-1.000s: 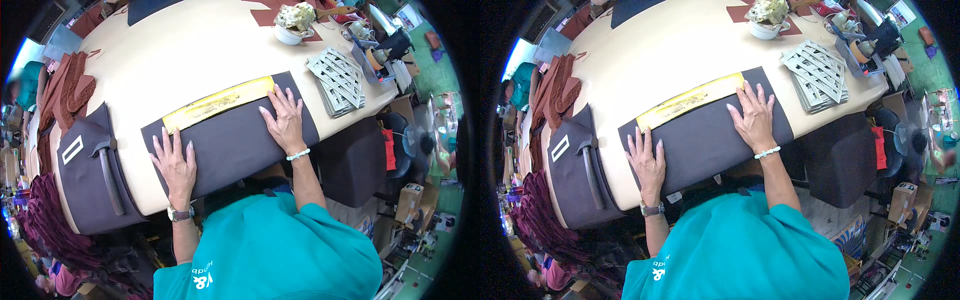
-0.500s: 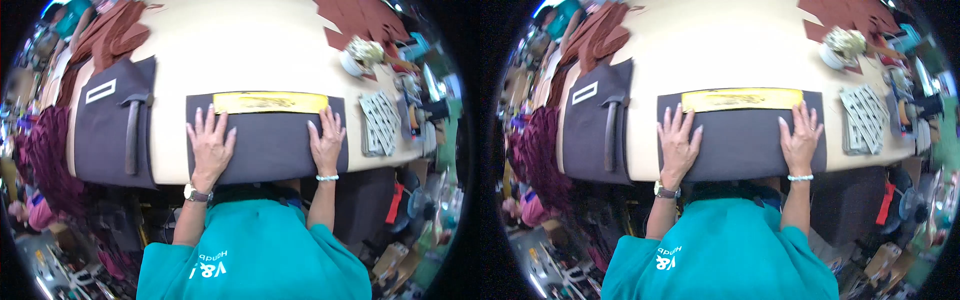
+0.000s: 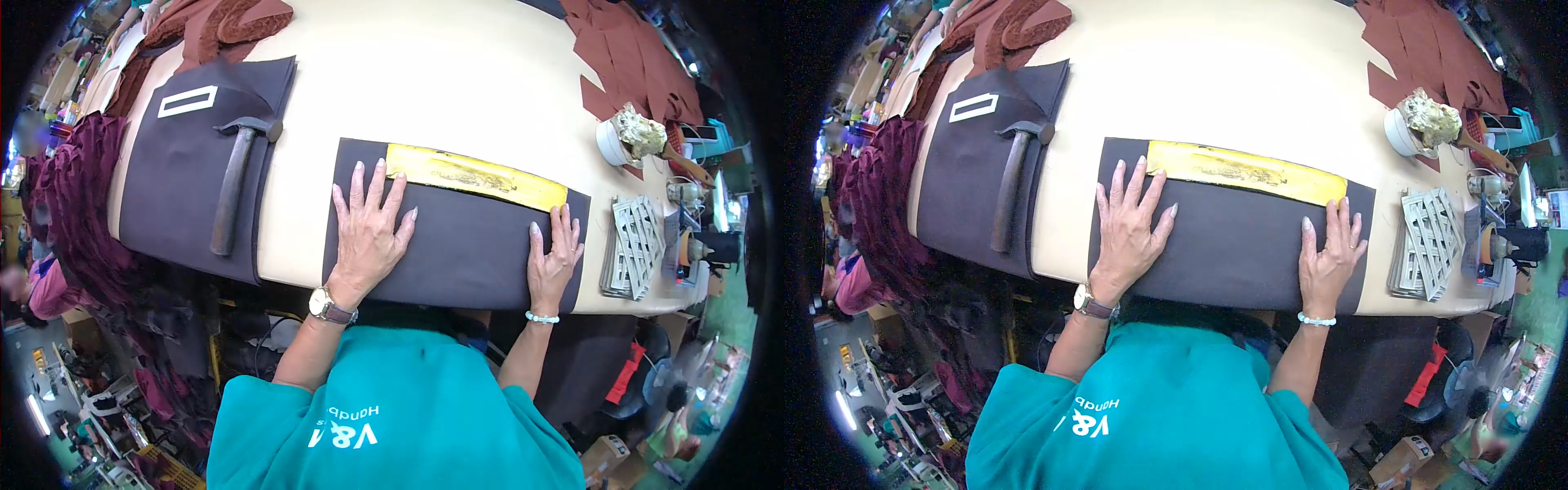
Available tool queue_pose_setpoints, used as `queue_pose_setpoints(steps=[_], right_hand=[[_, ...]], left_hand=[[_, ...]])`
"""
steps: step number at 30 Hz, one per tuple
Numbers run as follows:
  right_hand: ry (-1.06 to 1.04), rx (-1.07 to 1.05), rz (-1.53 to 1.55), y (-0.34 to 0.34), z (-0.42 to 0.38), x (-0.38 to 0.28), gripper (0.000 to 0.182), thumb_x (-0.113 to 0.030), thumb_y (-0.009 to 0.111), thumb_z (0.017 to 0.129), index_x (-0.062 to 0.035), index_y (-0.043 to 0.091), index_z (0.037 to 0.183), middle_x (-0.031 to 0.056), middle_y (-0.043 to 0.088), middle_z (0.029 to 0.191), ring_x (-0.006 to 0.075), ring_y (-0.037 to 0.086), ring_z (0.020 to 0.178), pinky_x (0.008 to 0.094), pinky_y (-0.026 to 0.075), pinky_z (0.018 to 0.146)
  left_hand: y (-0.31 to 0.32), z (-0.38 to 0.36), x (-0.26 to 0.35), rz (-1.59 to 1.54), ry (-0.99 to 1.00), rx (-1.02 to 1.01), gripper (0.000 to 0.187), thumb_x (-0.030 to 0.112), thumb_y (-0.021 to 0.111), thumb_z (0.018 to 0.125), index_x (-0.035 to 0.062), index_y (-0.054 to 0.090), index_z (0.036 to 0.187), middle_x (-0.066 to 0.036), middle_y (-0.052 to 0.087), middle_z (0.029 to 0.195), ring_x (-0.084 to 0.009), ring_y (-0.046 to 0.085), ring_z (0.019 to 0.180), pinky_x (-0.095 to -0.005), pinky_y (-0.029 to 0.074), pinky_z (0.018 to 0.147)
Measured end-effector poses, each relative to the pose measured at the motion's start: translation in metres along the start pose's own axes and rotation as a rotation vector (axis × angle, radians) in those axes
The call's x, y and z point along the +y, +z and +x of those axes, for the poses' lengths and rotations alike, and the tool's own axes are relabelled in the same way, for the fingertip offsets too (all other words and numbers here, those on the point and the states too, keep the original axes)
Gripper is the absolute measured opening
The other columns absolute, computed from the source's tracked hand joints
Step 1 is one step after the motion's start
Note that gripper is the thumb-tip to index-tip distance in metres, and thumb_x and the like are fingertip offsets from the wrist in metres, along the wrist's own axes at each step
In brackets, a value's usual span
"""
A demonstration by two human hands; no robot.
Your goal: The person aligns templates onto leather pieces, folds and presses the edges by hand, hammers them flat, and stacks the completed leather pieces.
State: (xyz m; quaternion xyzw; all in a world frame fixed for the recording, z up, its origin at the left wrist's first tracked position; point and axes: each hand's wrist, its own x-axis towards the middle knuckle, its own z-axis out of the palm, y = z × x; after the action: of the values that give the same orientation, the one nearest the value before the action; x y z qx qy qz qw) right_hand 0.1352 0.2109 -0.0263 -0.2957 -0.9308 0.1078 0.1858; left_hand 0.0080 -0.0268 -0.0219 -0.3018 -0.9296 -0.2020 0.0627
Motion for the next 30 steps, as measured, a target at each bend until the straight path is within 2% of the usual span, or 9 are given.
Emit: queue_pose_setpoints(steps=[6, 9, 17, 21, 28, 30], right_hand=[[0.001, 0.004, -0.001, 0.0005, 0.0000, 0.0004, 0.047, -0.033, 0.058, 0.086, -0.0086, 0.052, 0.126, 0.0106, 0.044, 0.136, 0.0369, 0.033, 0.129, 0.0572, 0.018, 0.105], [0.012, -0.006, -0.008, -0.0003, 0.0002, -0.0005, 0.047, -0.033, 0.058, 0.086, -0.0085, 0.052, 0.125, 0.0109, 0.044, 0.136, 0.0369, 0.033, 0.129, 0.0568, 0.018, 0.105], [0.007, 0.010, 0.004, -0.0034, 0.0005, -0.0027, 0.047, -0.033, 0.059, 0.084, -0.0071, 0.054, 0.122, 0.0134, 0.045, 0.135, 0.0388, 0.034, 0.127, 0.0570, 0.019, 0.104], [0.002, 0.031, 0.031, -0.0033, -0.0005, -0.0022, 0.047, -0.032, 0.060, 0.083, -0.0065, 0.054, 0.121, 0.0135, 0.046, 0.133, 0.0406, 0.035, 0.125, 0.0592, 0.020, 0.103], [0.021, 0.059, 0.087, -0.0038, -0.0008, -0.0031, 0.045, -0.033, 0.060, 0.083, -0.0046, 0.056, 0.118, 0.0131, 0.047, 0.132, 0.0413, 0.037, 0.123, 0.0621, 0.022, 0.100], [0.026, 0.057, 0.088, -0.0041, -0.0006, -0.0037, 0.045, -0.033, 0.060, 0.083, -0.0043, 0.056, 0.118, 0.0129, 0.046, 0.132, 0.0412, 0.036, 0.124, 0.0621, 0.021, 0.100]], left_hand=[[-0.0004, 0.0001, 0.0002, -0.006, -0.003, 0.000, 0.051, 0.029, 0.058, 0.084, 0.0092, 0.046, 0.130, -0.017, 0.033, 0.140, -0.0397, 0.024, 0.131, -0.0609, 0.018, 0.103], [-0.0001, 0.0006, 0.0001, 0.001, 0.023, 0.033, 0.051, 0.030, 0.058, 0.083, 0.0067, 0.048, 0.128, -0.020, 0.036, 0.137, -0.0415, 0.027, 0.129, -0.0633, 0.021, 0.099], [-0.0019, 0.0019, 0.0021, 0.057, -0.001, -0.016, 0.048, 0.029, 0.055, 0.086, 0.0080, 0.048, 0.128, -0.016, 0.036, 0.139, -0.0379, 0.026, 0.131, -0.0589, 0.019, 0.103], [-0.0028, 0.0017, 0.0024, 0.061, 0.032, -0.017, 0.048, 0.029, 0.055, 0.086, 0.0070, 0.048, 0.128, -0.018, 0.036, 0.138, -0.0397, 0.026, 0.130, -0.0615, 0.020, 0.101], [-0.0020, 0.0007, 0.0029, 0.090, 0.014, -0.041, 0.048, 0.027, 0.052, 0.089, 0.0113, 0.043, 0.133, -0.015, 0.034, 0.141, -0.0367, 0.024, 0.133, -0.0578, 0.017, 0.104], [-0.0010, 0.0011, 0.0023, 0.090, 0.019, -0.043, 0.048, 0.028, 0.053, 0.088, 0.0102, 0.044, 0.132, -0.015, 0.033, 0.141, -0.0379, 0.024, 0.132, -0.0596, 0.018, 0.104]])
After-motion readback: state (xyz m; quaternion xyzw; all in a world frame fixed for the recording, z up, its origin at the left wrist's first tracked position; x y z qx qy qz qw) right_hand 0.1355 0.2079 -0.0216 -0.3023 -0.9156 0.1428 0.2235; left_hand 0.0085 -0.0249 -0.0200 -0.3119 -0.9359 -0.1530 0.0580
